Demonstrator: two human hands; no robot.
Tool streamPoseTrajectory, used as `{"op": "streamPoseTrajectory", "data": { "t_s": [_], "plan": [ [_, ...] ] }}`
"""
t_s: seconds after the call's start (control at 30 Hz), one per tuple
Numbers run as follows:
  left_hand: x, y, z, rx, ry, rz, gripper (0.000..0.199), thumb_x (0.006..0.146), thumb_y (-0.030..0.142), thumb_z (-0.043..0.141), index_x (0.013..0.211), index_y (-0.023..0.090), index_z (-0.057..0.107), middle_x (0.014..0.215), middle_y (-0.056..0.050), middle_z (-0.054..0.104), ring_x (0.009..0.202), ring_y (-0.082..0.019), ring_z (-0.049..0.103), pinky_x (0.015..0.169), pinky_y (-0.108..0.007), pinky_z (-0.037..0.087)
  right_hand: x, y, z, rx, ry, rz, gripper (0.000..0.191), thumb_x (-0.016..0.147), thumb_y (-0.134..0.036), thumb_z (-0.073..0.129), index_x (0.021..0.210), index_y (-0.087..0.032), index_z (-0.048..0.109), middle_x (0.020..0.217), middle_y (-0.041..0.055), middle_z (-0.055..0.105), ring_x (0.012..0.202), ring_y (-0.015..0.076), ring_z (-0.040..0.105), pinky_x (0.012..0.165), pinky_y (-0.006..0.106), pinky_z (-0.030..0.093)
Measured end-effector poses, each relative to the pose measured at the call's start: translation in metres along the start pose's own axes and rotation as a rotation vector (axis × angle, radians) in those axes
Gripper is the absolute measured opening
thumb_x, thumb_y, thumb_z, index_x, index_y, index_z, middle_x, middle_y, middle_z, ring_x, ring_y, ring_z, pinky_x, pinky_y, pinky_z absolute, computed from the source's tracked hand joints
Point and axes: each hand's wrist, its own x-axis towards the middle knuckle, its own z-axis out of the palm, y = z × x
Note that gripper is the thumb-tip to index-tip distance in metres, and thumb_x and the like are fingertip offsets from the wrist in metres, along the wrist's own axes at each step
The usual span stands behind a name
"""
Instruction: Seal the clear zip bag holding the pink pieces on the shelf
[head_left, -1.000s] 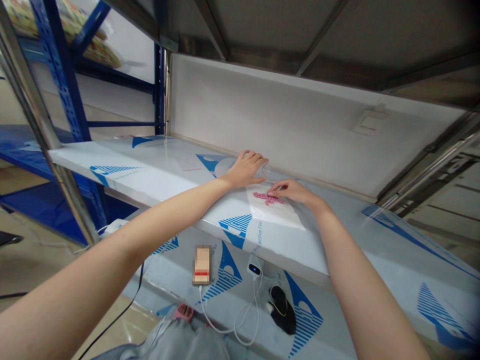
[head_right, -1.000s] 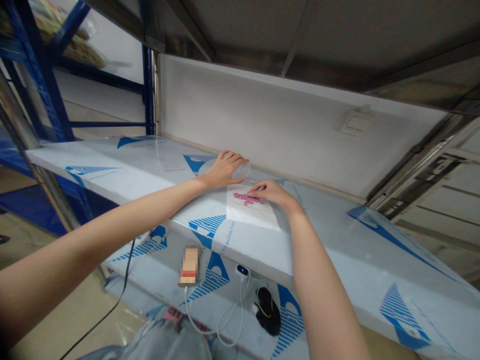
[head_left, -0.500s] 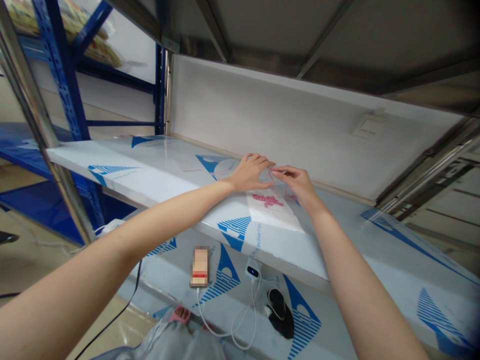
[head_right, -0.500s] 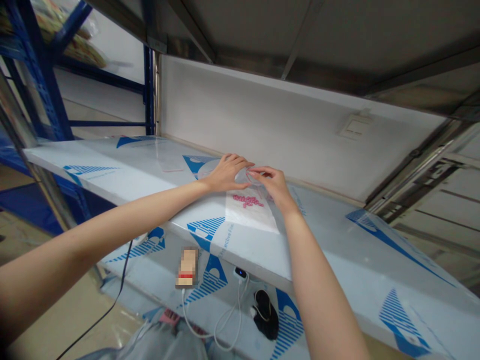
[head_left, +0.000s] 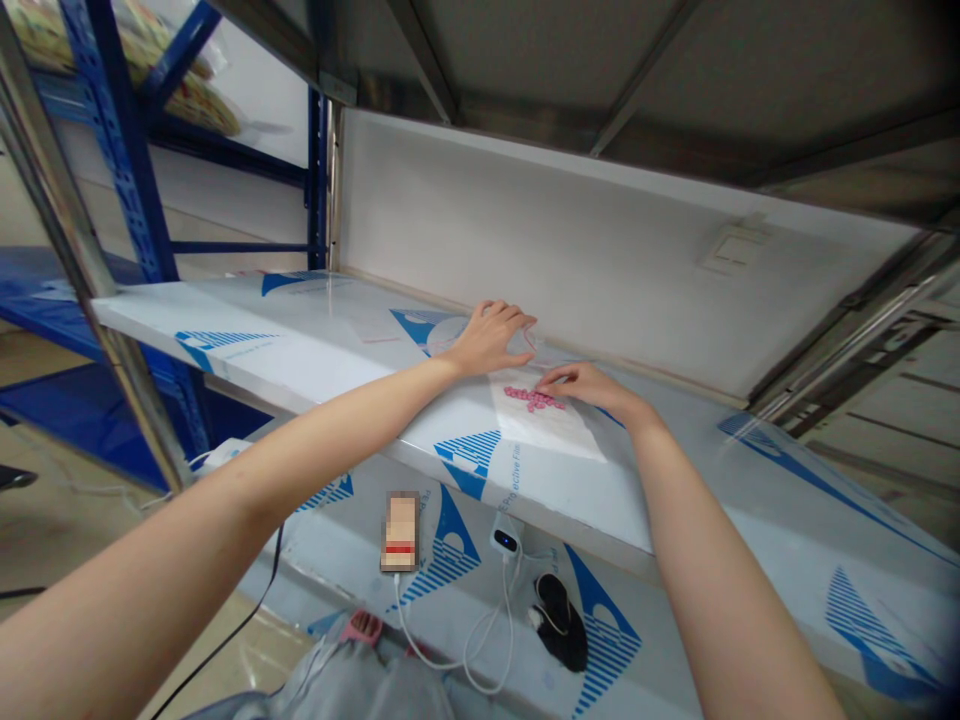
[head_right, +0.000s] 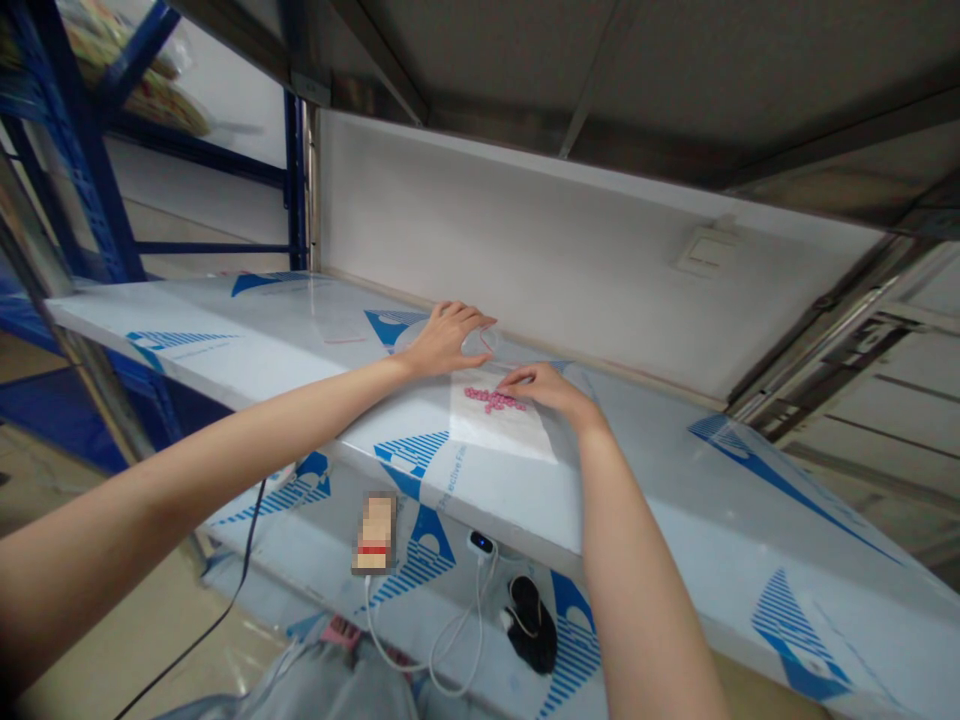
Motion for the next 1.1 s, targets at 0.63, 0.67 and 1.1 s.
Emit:
{"op": "streamPoseTrajectory", "data": {
  "t_s": [0.63,0.67,1.1],
  "plan": [
    [0.001,0.002,-0.003,0.008,-0.064,-0.005,0.047,0.09,0.043,0.059,0.129,0.016,0.057,0.125,-0.01,0.06,0.119,-0.027,0.047,0.108,-0.043,0.026,0.004,-0.002,0.009,-0.03,-0.035,-0.014,0.017,0.066,-0.034,0.075,0.074,-0.019,0.075,0.082,0.0073,0.073,0.078,0.0222,0.065,0.078,0.034,0.048],
    [0.001,0.002,-0.003,0.006,-0.066,-0.003,0.048,0.09,0.043,0.059,0.129,0.016,0.057,0.126,-0.01,0.06,0.12,-0.027,0.047,0.108,-0.043,0.026,0.005,-0.001,0.008,-0.012,-0.017,-0.026,0.016,0.065,-0.034,0.076,0.073,-0.019,0.075,0.08,0.0072,0.073,0.077,0.022,0.064,0.077,0.034,0.048],
    [0.001,0.01,-0.009,-0.075,-0.144,0.1,0.045,0.09,0.043,0.061,0.127,0.018,0.059,0.127,-0.007,0.062,0.119,-0.024,0.049,0.105,-0.037,0.034,0.005,-0.019,0.009,0.154,0.382,-0.187,0.032,0.065,-0.048,0.078,0.081,-0.021,0.075,0.093,0.0082,0.074,0.09,0.0242,0.063,0.083,0.035,0.046]
  ]
}}
